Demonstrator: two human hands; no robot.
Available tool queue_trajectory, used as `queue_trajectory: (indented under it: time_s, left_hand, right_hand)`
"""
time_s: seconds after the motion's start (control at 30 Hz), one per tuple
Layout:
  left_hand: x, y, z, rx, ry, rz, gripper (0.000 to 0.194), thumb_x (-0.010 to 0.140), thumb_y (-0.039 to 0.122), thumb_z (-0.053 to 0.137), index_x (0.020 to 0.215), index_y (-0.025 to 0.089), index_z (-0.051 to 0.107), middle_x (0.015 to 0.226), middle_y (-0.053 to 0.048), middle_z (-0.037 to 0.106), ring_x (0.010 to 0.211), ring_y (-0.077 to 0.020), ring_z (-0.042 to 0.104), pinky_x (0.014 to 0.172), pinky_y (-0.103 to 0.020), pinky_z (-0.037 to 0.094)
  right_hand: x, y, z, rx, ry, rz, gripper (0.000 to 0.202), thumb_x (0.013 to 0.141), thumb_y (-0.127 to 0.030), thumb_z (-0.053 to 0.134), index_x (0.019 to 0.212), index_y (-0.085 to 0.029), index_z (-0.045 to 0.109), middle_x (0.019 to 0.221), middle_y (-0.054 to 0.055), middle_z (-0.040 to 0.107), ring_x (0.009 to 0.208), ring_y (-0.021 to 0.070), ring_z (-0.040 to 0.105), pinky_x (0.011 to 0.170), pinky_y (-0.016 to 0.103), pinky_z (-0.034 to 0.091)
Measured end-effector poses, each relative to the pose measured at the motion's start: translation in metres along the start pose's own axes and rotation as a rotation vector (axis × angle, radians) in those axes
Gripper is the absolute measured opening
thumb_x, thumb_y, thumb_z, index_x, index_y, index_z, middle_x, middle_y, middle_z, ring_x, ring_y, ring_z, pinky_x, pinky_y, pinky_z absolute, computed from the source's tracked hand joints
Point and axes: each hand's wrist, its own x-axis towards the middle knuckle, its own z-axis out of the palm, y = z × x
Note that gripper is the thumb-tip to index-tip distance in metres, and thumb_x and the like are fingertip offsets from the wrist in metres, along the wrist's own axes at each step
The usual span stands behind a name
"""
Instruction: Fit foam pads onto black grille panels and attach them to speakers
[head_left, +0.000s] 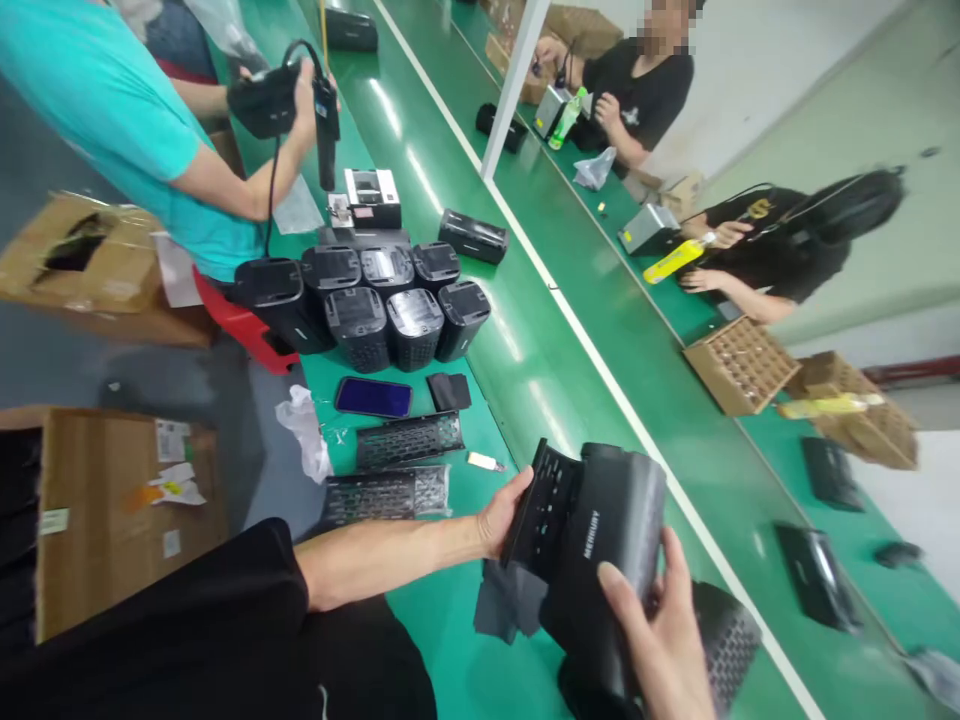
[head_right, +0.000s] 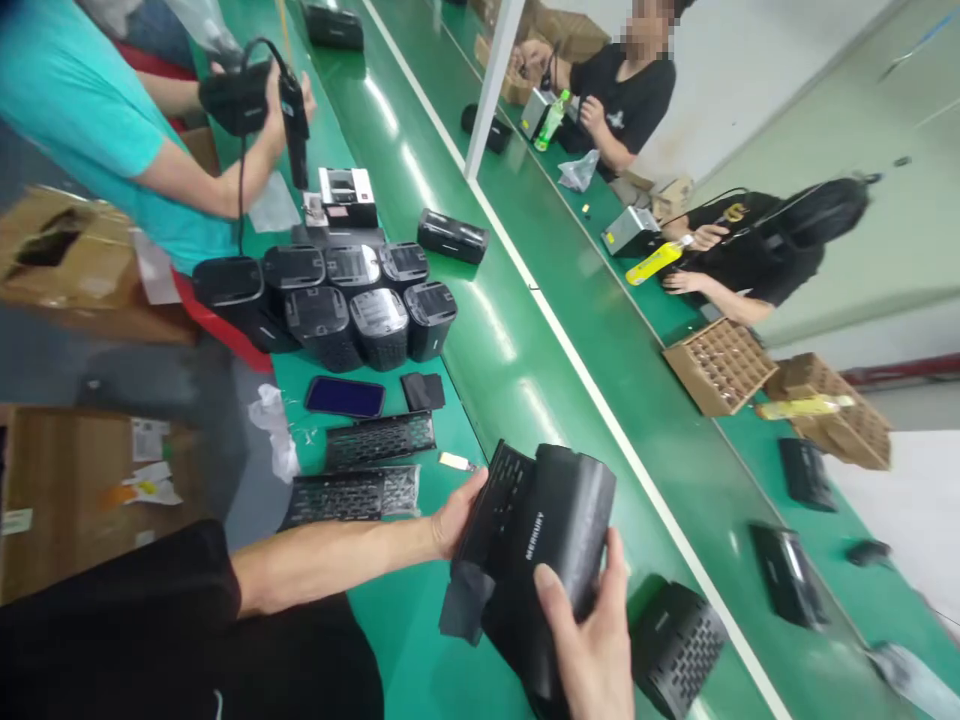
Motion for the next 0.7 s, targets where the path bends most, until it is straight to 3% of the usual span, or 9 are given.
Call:
queue_trajectory:
  time_s: [0.1,0.23,0.37,0.7]
  left_hand:
    - [-0.003,-0.020,0.007,-0.003,-0.047,-0.001,0.076,0.086,0.079,0.054,0.114,0.013,0.078,0.109,-0.014,0.080,0.114,-0.0309,0.071,0.111,-0.040,0.046]
    - [-0.008,-0.037,0.010,0.068,-0.106,-0.021,0.083,0.075,0.088,0.060,0.107,0.014,0.080,0.108,-0.016,0.080,0.123,-0.0367,0.067,0.118,-0.047,0.042]
    - [-0.011,-0.045,0.014,0.102,-0.065,0.002,0.087,0.065,0.090,0.066,0.109,0.016,0.080,0.114,-0.016,0.078,0.132,-0.0409,0.060,0.121,-0.051,0.039]
    - [-0.013,-0.051,0.017,0.156,-0.070,0.003,0.085,0.071,0.089,0.057,0.116,0.020,0.079,0.113,-0.016,0.076,0.130,-0.0419,0.061,0.119,-0.052,0.041]
  right_hand:
    - [-0.022,-0.021,0.014,-0.092,0.006,0.060,0.119,0.071,-0.077,0.073,0.168,-0.026,0.024,0.148,0.016,0.058,0.124,0.0438,0.063,0.103,0.058,0.048]
    - [-0.038,-0.038,0.018,-0.127,0.046,0.016,0.117,0.075,-0.079,0.068,0.169,-0.025,0.021,0.158,0.019,0.049,0.138,0.0448,0.053,0.108,0.057,0.045]
    - [-0.051,-0.046,0.019,-0.160,0.047,0.033,0.117,0.076,-0.080,0.066,0.169,-0.025,0.020,0.152,0.020,0.055,0.132,0.0443,0.059,0.105,0.056,0.047]
    - [-0.060,-0.045,0.022,-0.152,0.051,0.072,0.119,0.075,-0.082,0.065,0.169,-0.026,0.019,0.160,0.020,0.046,0.131,0.0464,0.058,0.104,0.057,0.046]
